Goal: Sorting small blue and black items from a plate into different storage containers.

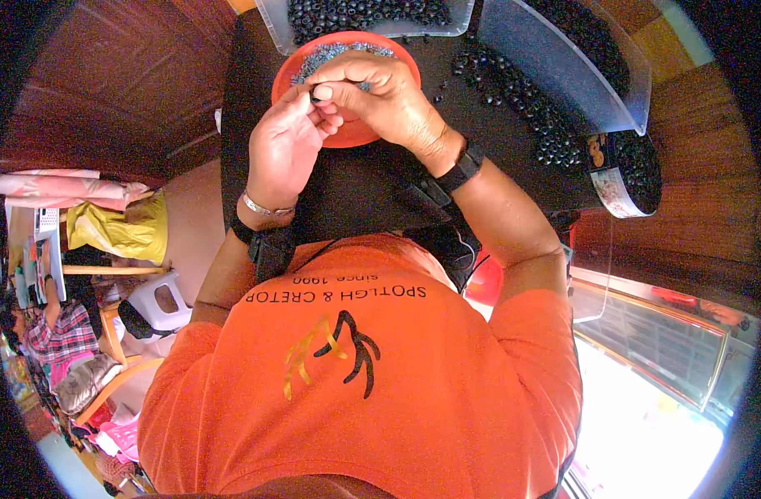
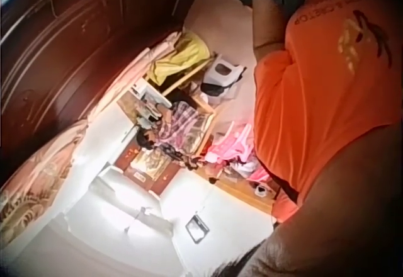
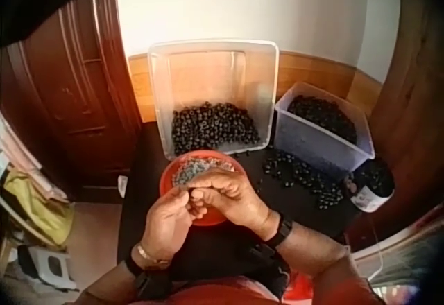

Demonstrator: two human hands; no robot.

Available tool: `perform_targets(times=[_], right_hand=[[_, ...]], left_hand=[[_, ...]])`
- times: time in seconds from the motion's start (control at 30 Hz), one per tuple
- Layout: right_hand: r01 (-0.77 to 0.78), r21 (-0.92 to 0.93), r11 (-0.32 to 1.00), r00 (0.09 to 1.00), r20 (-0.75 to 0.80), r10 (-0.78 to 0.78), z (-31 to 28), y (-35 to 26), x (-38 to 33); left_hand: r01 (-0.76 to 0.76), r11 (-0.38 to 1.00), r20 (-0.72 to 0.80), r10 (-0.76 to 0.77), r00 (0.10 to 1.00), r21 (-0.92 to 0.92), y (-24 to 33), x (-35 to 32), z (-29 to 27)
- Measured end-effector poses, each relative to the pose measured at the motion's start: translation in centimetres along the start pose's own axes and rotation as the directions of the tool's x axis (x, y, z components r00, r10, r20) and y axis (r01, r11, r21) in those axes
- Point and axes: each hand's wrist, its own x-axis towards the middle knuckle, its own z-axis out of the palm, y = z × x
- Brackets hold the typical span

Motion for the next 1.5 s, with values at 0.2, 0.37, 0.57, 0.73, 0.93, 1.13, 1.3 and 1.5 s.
perform_targets(times=[0.2, 0.37, 0.57, 0.73, 0.93, 1.13, 1.3, 1.5], right_hand=[[-0.122, 0.137, 0.983, 0.992, 0.015, 0.121, -0.5, 0.4, 0.2], [-0.191, 0.249, 0.949, 0.981, 0.011, 0.194, -0.8, 0.7, 0.1], [-0.217, 0.293, 0.931, 0.975, 0.027, 0.219, -0.9, 0.7, 0.2], [-0.192, 0.272, 0.943, 0.981, 0.027, 0.192, -0.8, 0.7, 0.1], [-0.114, 0.195, 0.974, 0.993, 0.004, 0.116, -0.3, 0.4, 0.1], [-0.060, 0.100, 0.993, 0.998, -0.009, 0.061, -0.1, 0.5, 0.1], [0.000, 0.067, 0.998, 1.000, 0.010, -0.001, -0.3, 0.9, 0.1], [-0.026, 0.009, 1.000, 0.999, 0.020, 0.026, -0.2, 0.2, 0.0]], left_hand=[[0.000, 0.996, 0.039, 0.003, 0.999, -0.087, 0.1, 0.0, 0.2], [-0.004, 0.994, 0.057, 0.010, 0.998, -0.105, 0.2, -0.1, 0.4], [-0.002, 0.997, 0.072, 0.007, 0.997, -0.073, 0.4, -0.2, 0.5], [0.002, 0.997, 0.054, 0.002, 0.999, -0.073, 0.3, -0.2, 0.8], [0.020, 0.996, 0.034, -0.017, 0.999, -0.089, 0.1, -0.1, 0.2], [0.030, 0.994, 0.027, -0.027, 0.999, -0.103, 0.1, 0.0, 0.1], [0.063, 0.983, 0.074, -0.051, 0.996, -0.173, 0.2, 0.1, -0.2], [0.031, 0.982, 0.006, -0.030, 1.000, -0.185, 0.3, -0.1, 0.3]])
